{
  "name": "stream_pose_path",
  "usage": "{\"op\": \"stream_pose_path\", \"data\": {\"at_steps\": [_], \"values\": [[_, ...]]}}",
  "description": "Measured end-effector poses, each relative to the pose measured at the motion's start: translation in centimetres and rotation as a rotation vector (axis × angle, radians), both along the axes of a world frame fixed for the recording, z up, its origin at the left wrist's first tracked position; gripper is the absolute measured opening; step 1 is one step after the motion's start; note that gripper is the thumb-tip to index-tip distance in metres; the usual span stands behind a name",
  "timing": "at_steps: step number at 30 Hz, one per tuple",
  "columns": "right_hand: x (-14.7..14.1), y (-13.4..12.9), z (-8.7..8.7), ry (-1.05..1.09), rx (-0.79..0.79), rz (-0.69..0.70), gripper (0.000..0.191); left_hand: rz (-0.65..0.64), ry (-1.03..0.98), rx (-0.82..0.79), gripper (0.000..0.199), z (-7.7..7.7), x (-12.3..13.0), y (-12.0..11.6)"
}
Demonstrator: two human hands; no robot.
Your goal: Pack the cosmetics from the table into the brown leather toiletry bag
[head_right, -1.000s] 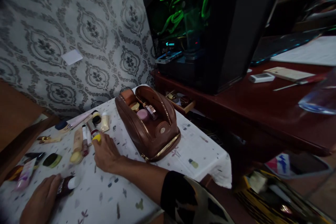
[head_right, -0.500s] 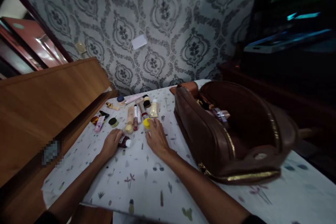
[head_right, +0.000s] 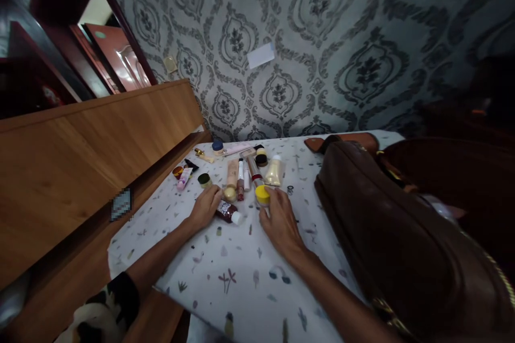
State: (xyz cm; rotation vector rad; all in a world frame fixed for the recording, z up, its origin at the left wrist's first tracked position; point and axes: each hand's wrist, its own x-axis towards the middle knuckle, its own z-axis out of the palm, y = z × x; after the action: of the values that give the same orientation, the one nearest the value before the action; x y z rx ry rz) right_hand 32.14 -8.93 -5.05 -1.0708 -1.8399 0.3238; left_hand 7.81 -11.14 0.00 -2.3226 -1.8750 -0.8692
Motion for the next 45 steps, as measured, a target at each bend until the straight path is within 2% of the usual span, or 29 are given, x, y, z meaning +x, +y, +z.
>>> {"op": "stream_pose_path", "data": {"at_steps": [5,9,15,21,28,31,34,41,45], "values": [[0.1,0.1,0.3,-0.009,-0.001,-0.003,0.046,0.141,-0.014,0.068,0.027,0.6,-2.6,2.4],[0.2,0.1,0.2,-0.012,-0.008,0.001,0.045,0.228,-0.08,0.061,0.035,-0.3,-4.3,4.1],[0.4,0.2,-0.2,-0.025,-0.012,-0.002,0.045,0.281,-0.145,0.091,0.034,-0.8,-5.3,4.6],[0.0,0.0,0.0,0.005,0.0,-0.027,0.044,0.381,-0.107,0.11,0.032,-0.1,-6.9,6.0],[0.0,-0.2,0.2,0.002,-0.028,-0.034,0.043,0.579,0.016,0.174,0.025,1.9,-12.6,8.4],[0.0,-0.2,0.0,0.019,-0.021,-0.036,0.044,0.572,0.084,0.172,0.028,2.8,-13.7,10.2],[0.0,-0.2,-0.2,0.021,-0.024,-0.041,0.044,0.5,0.165,0.127,0.033,3.2,-13.2,13.0],[0.7,-0.4,-0.3,-0.013,-0.09,-0.022,0.046,0.394,0.264,-0.033,0.06,3.1,-9.4,20.7],[0.9,-0.6,-0.1,-0.016,-0.124,-0.015,0.049,0.339,0.283,-0.138,0.074,3.2,-7.8,24.1]]}}
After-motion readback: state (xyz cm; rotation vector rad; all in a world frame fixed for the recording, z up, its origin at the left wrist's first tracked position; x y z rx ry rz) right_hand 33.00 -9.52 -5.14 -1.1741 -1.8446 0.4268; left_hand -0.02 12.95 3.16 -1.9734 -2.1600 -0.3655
